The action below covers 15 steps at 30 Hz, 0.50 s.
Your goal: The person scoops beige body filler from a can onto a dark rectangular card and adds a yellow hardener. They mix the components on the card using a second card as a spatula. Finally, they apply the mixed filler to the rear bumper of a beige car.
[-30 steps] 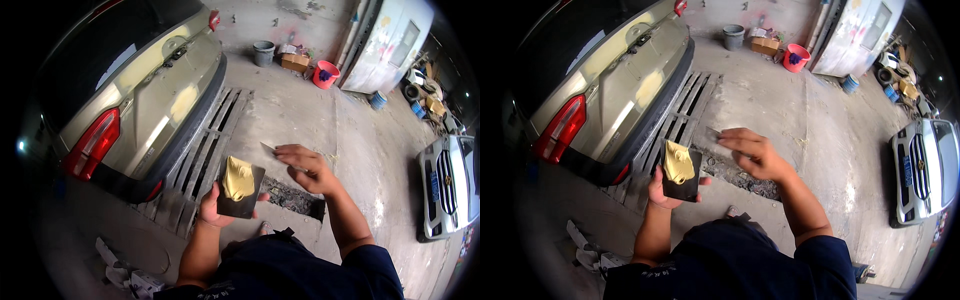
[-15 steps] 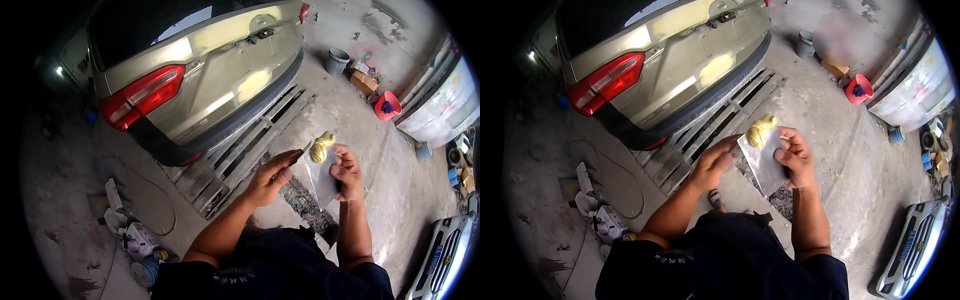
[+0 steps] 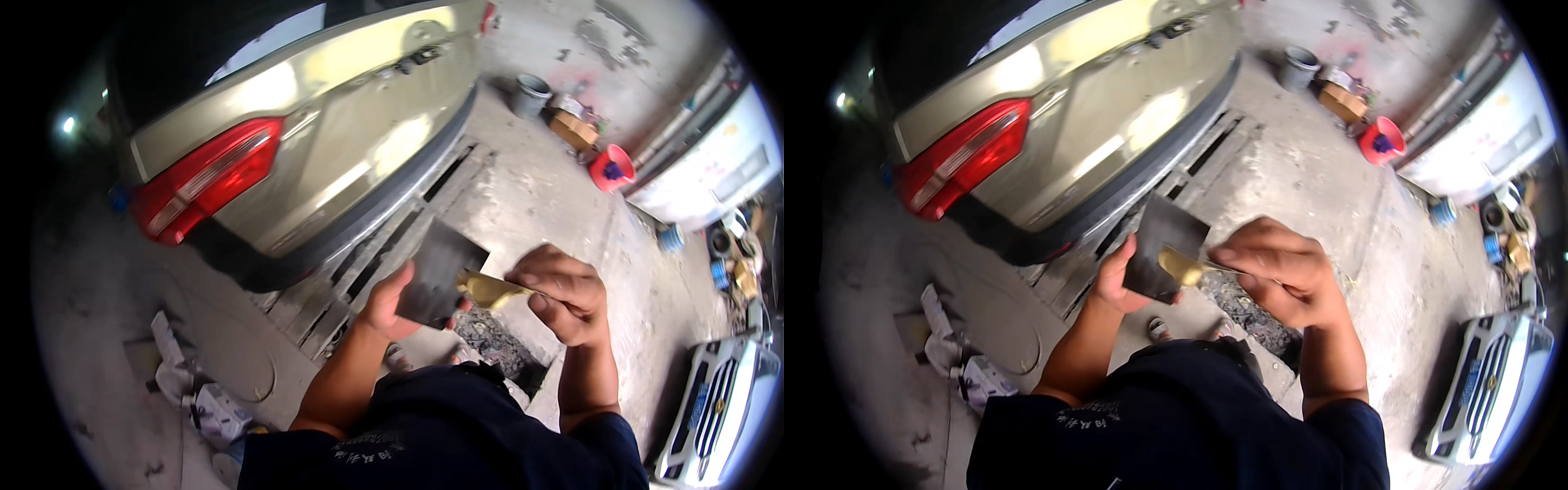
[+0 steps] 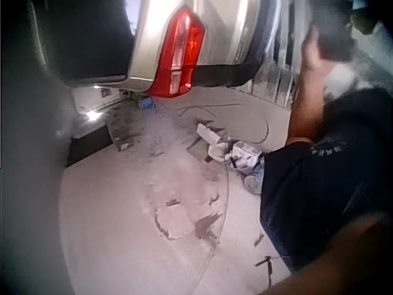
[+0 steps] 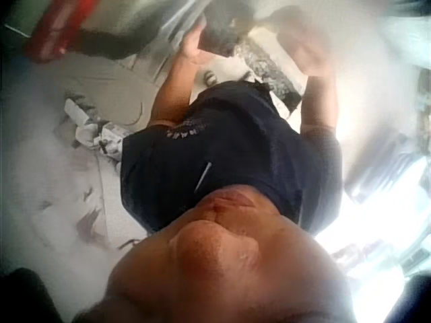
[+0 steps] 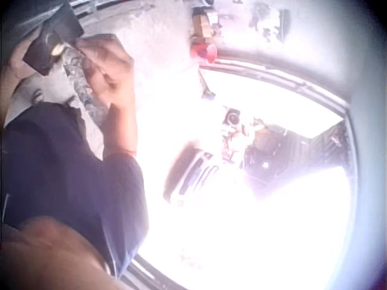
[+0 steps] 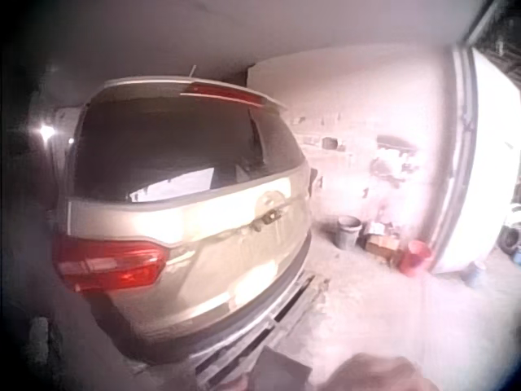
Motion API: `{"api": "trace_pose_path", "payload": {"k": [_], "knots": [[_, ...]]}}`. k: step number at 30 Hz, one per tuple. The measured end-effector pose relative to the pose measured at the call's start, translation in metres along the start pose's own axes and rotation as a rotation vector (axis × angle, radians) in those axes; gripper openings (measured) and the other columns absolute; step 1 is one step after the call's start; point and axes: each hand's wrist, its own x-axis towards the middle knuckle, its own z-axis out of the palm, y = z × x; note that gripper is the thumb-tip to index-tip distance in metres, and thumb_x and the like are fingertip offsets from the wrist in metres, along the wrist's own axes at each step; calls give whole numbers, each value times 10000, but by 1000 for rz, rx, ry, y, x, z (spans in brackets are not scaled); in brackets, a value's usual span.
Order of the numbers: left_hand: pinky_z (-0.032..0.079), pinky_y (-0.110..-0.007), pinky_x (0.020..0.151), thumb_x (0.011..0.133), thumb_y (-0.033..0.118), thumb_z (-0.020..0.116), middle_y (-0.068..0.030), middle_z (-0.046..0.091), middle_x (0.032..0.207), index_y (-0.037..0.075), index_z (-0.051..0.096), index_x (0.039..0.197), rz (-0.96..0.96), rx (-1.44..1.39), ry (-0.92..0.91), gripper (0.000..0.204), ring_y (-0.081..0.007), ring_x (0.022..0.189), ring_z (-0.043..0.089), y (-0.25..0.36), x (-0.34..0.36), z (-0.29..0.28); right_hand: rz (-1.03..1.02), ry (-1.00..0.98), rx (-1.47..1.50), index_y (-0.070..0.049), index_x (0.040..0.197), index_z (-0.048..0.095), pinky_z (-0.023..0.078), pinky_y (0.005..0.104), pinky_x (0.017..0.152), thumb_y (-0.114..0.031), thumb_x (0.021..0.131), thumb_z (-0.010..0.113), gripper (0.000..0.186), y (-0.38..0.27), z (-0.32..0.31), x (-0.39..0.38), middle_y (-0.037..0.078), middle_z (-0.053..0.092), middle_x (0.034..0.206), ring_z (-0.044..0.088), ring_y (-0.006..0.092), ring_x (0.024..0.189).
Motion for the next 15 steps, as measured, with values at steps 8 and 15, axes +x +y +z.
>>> {"api": "trace_pose_path", "payload": {"k": [8, 15], "knots": [[538, -472, 721, 910, 539, 470, -182, 505, 1263, 41, 303, 1395, -58, -86, -249, 716, -413, 1001, 598, -20, 29, 0, -76, -178, -89, -18, 1103, 670, 443, 446, 909, 8, 758, 537, 371, 20, -28, 3, 161, 600, 1124, 573, 354, 1039], [538, -475, 729, 900, 540, 494, -185, 501, 1271, 49, 330, 1382, -81, -60, -121, 708, -408, 1025, 591, -37, 48, 6, 65, -160, -398, -47, 1145, 652, 454, 383, 897, 63, 636, 560, 528, 44, -60, -21, 137, 598, 1114, 548, 310, 1028]]}}
